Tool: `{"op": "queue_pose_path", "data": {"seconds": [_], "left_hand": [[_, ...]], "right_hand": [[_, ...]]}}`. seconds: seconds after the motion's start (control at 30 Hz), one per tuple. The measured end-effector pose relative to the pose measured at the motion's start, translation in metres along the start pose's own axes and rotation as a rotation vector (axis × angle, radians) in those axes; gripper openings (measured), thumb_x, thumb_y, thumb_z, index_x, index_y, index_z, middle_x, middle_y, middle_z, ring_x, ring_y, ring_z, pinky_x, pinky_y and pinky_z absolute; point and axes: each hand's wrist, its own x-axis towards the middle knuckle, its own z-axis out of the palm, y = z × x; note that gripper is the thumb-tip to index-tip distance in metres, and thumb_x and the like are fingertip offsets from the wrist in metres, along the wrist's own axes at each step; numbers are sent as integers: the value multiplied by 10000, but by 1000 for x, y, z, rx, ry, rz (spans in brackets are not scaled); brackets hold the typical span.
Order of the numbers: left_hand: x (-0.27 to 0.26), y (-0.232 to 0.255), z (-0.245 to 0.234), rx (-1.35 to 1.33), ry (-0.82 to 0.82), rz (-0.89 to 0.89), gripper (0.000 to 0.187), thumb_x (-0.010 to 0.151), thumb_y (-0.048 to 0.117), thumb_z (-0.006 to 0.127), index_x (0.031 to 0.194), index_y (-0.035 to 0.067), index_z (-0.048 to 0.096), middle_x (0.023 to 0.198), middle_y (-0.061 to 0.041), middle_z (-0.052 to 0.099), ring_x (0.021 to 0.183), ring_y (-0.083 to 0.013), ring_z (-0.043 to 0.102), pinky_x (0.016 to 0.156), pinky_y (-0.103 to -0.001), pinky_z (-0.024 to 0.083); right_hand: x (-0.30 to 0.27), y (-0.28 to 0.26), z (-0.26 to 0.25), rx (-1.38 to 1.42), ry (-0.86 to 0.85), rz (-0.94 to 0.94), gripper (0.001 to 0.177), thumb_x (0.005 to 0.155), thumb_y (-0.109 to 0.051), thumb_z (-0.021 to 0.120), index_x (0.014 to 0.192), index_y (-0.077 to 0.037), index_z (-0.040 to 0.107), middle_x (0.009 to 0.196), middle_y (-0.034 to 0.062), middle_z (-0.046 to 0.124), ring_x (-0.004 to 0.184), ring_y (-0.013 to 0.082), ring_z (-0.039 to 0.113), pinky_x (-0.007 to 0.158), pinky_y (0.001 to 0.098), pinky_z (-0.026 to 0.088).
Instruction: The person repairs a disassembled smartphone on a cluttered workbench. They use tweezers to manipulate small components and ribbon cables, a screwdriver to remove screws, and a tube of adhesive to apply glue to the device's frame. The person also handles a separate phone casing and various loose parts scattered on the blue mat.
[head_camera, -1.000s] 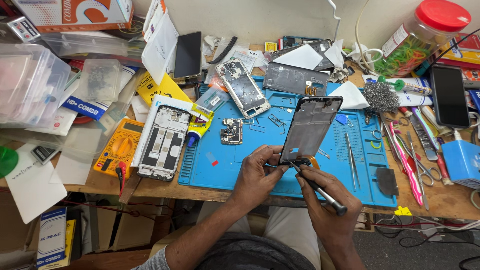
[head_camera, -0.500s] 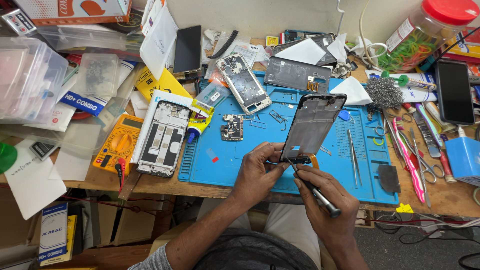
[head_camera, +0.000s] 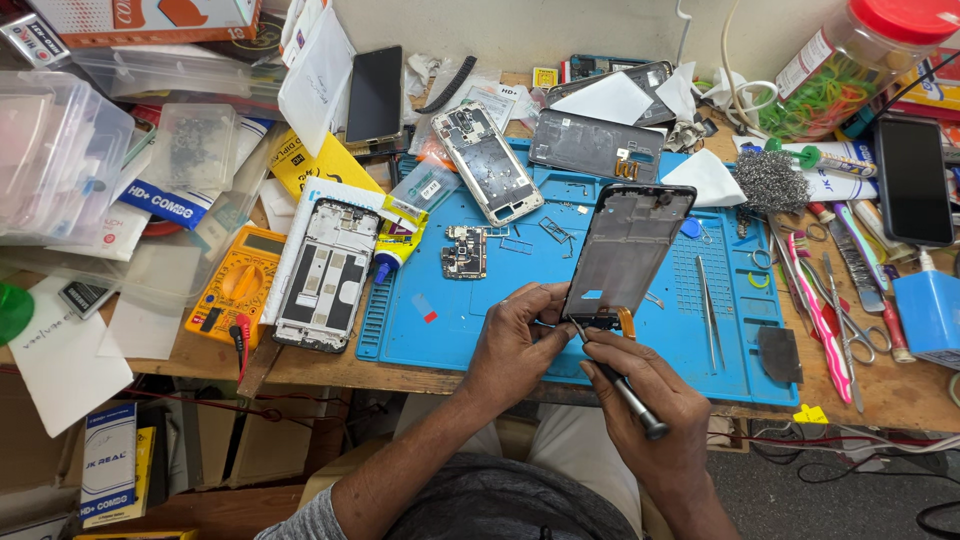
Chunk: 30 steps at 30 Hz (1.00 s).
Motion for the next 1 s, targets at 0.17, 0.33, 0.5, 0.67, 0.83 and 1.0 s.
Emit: {"op": "queue_pose_path", "data": {"seconds": [0.17, 0.33, 0.5, 0.67, 0.83, 1.0], "left_hand": [[1, 1, -1, -27, -1, -4, 351, 896, 13, 721, 1242, 63, 705, 1004, 19, 648, 894, -38, 648, 757, -229, 620], [0, -2, -1, -29, -1, -9, 330, 910, 9, 713, 1236, 55, 720, 973, -5, 643, 856, -41, 615, 737, -228, 600], [0, -3, -7, -127, -25, -41, 284, 921, 23, 661, 1202, 38, 696, 899, 11, 654, 790, -26, 597, 667, -203, 530], [2, -4, -3, -109, 9, -48, 147, 948, 67, 662, 1088, 39, 696, 804, 38, 642, 734, -12, 585, 612, -189, 504], [2, -4, -1, -66, 36, -67, 134, 938, 61, 666, 1063, 39, 709, 757, 32, 613, 680, -17, 557, 568, -206, 486], [1, -4, 1, -44, 47, 1, 100, 957, 68, 667, 1045, 37, 704, 797, 41, 598, 722, -6, 564, 599, -202, 525]], "right_hand": [[0, -4, -5, 10, 49, 10, 222, 875, -37, 762, 1092, -60, 720, 1162, 115, 757, 1095, 225, 757, 877, 316, 645], [1, -5, -5, -34, 37, -2, 220, 872, -29, 762, 1088, -59, 730, 1153, 116, 762, 1100, 227, 752, 887, 333, 635], [0, -5, -3, -22, 19, -8, 226, 869, -28, 761, 1090, -61, 728, 1168, 116, 759, 1114, 230, 747, 888, 332, 641], [-5, -6, 0, -42, 24, -37, 253, 849, -32, 775, 1097, -50, 725, 1168, 116, 755, 1085, 225, 752, 869, 339, 628], [-9, 1, -1, -78, 52, -27, 253, 858, -31, 774, 1103, -55, 718, 1178, 120, 749, 1104, 233, 746, 881, 324, 644], [-9, 0, -3, -91, 56, 0, 242, 862, -29, 772, 1097, -53, 724, 1158, 125, 754, 1093, 240, 750, 870, 333, 643]]}}
